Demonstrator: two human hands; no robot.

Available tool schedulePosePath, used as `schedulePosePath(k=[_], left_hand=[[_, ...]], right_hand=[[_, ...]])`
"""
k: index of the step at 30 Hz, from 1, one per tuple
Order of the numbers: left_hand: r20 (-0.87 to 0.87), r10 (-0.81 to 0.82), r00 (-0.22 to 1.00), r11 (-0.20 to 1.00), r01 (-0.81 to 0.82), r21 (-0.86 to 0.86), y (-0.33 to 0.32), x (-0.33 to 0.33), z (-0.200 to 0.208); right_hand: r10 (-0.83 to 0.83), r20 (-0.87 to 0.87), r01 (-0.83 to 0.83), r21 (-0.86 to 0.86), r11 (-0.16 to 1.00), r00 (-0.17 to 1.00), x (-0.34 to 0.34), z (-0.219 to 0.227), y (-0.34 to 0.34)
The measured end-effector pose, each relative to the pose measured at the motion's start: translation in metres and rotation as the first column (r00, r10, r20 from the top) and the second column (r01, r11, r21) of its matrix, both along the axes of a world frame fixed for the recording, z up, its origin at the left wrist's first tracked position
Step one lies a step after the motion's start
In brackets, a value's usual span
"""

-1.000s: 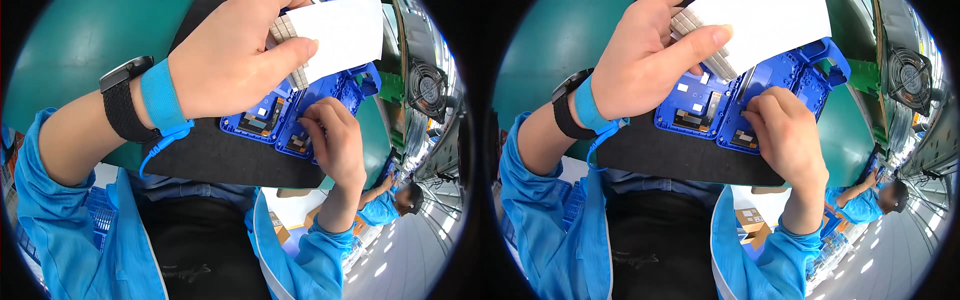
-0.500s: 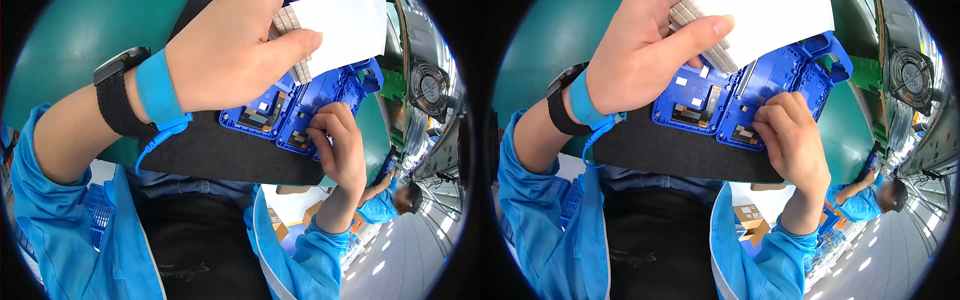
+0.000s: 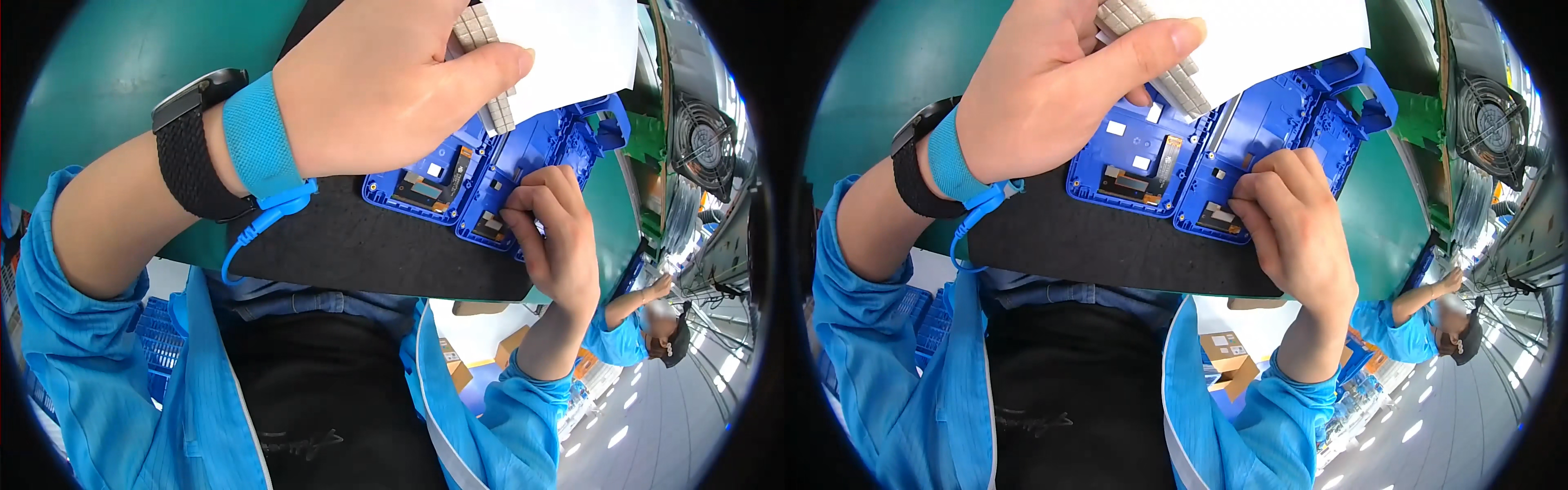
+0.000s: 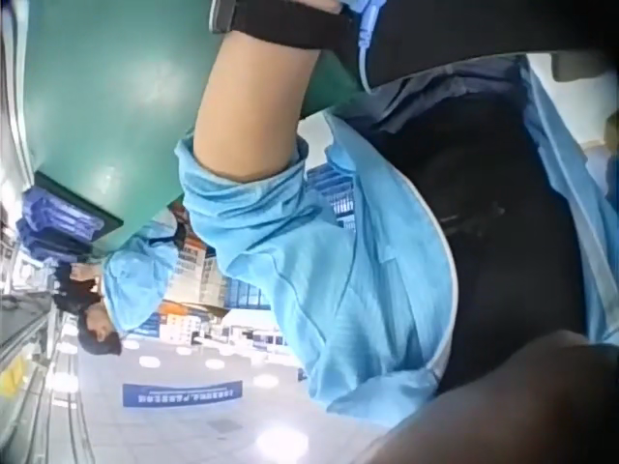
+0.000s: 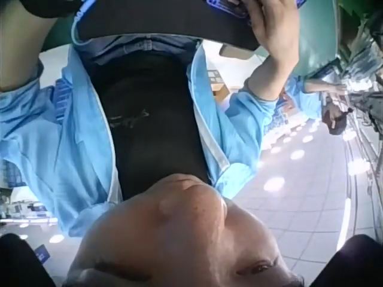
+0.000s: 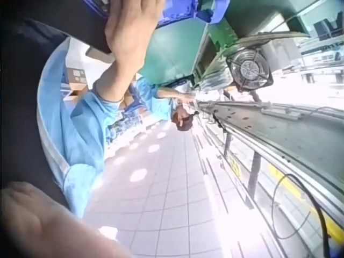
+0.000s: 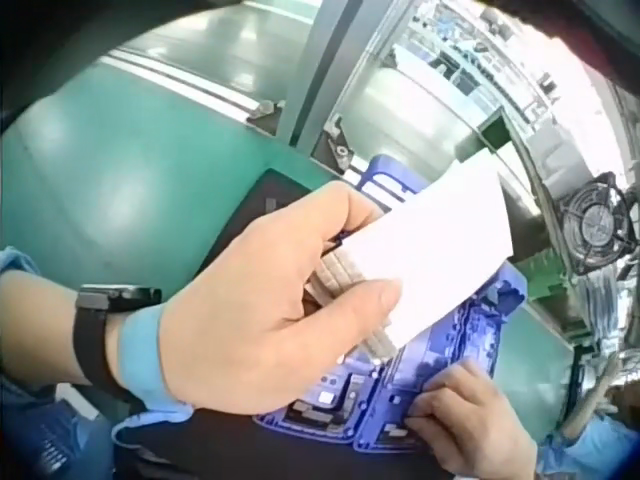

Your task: Applying small stickers to internal components of electronic devices on an assembly line.

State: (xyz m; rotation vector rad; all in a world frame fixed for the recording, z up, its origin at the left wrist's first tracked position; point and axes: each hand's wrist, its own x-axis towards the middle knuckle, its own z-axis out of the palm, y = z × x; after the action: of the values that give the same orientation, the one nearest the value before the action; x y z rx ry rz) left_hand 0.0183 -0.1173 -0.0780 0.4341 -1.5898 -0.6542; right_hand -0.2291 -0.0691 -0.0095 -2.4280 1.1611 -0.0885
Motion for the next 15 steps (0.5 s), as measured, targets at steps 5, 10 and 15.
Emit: schedulePosePath(k=[5, 10, 15], left_hand=[[-0.028, -0.101, 0.994, 0.933, 0.105, 0.344, 0.004, 0.005, 0.025], [-0.139, -0.149, 0.979, 0.736, 0.203, 0.646, 0.003, 0.003, 0.026], [0.063, -0.002, 0.998, 0.985, 0.012, -0.172, -0.015, -0.001, 0.005]], right_hand=[[-0.031, 0.031, 0.03, 0.021, 0.999, 0.999, -0.004, 0.002, -0.001], [-0.024, 0.011, 0.024, -0.029, 0.999, 1.0, -0.001, -0.001, 0.0], [-0.135, 0.167, 0.152, -0.096, 0.984, 0.977, 0.0, 0.01, 0.001]])
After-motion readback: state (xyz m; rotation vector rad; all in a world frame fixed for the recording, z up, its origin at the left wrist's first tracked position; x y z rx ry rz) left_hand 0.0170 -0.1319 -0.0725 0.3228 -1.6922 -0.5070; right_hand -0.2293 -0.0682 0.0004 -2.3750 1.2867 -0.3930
